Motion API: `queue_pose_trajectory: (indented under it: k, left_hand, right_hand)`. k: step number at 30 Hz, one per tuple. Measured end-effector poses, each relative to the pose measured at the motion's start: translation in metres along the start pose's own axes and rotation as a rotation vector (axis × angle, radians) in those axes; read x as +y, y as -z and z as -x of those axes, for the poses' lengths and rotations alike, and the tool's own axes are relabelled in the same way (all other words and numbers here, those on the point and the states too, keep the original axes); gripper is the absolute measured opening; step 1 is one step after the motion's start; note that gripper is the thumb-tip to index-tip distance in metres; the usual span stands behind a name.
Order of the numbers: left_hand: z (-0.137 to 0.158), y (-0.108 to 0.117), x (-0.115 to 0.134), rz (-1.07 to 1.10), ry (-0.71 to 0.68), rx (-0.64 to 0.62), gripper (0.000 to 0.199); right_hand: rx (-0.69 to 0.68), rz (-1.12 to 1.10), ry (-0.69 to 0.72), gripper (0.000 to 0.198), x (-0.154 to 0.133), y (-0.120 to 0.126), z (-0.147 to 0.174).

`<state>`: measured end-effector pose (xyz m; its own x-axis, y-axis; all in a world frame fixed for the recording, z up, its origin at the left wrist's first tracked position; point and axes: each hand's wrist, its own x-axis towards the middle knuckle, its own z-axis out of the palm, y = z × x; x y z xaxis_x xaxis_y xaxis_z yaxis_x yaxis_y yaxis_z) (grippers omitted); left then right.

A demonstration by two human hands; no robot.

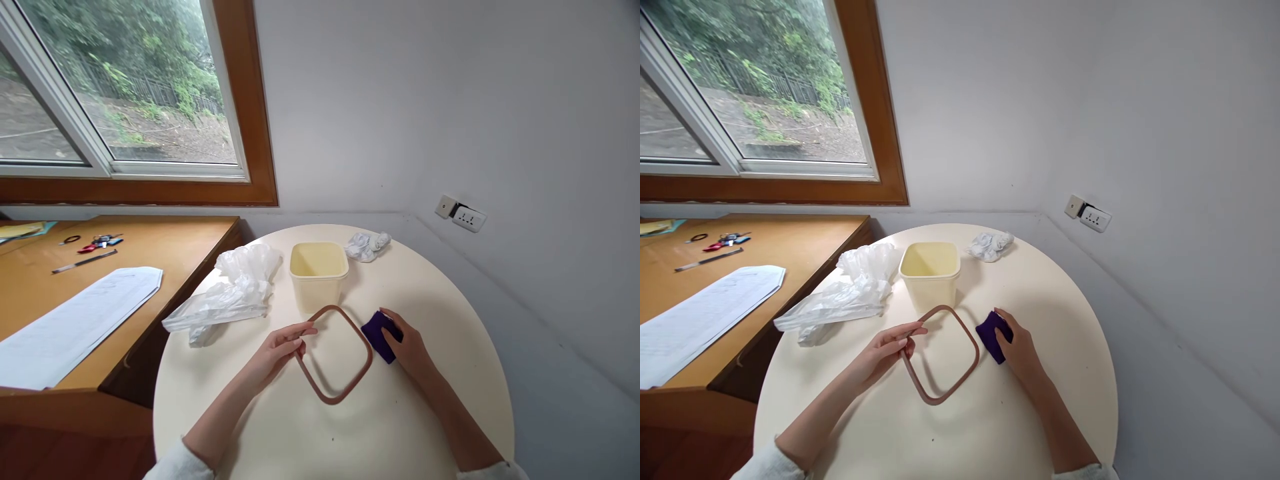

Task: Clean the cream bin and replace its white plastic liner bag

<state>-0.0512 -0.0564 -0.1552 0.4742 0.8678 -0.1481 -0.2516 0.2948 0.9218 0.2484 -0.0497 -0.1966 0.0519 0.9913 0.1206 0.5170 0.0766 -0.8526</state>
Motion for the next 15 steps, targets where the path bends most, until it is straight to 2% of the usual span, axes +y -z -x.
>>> queue_pose_trajectory:
  k: [3,5,8,10,12,15]
  left_hand:
    - [0.000,0.002,-0.002,0.164,-0.019,-0.069,0.037]
    - [0.000,0.003,-0.003,0.238,-0.032,-0.111,0.041]
    - [0.001,0.003,-0.005,0.308,-0.052,-0.159,0.045]
    - [0.001,0.002,-0.006,0.340,-0.063,-0.153,0.045]
    - [0.001,-0.002,-0.007,0.358,-0.067,-0.122,0.043]
    - [0.002,-0.010,-0.009,0.341,-0.067,-0.104,0.044]
  right_hand:
    - [0.037,0.123,0.037,0.045,0.001,-0.001,-0.001]
    - [0.135,0.213,0.054,0.045,0.000,0.000,-0.001]
    - [0.261,0.167,0.070,0.033,-0.007,0.003,0.001]
    - [0.240,0.022,0.033,0.031,-0.015,0.003,0.006]
    - [0.153,-0.106,-0.009,0.034,-0.023,-0.001,0.014]
    - [0.035,-0.238,0.007,0.042,-0.032,-0.013,0.027]
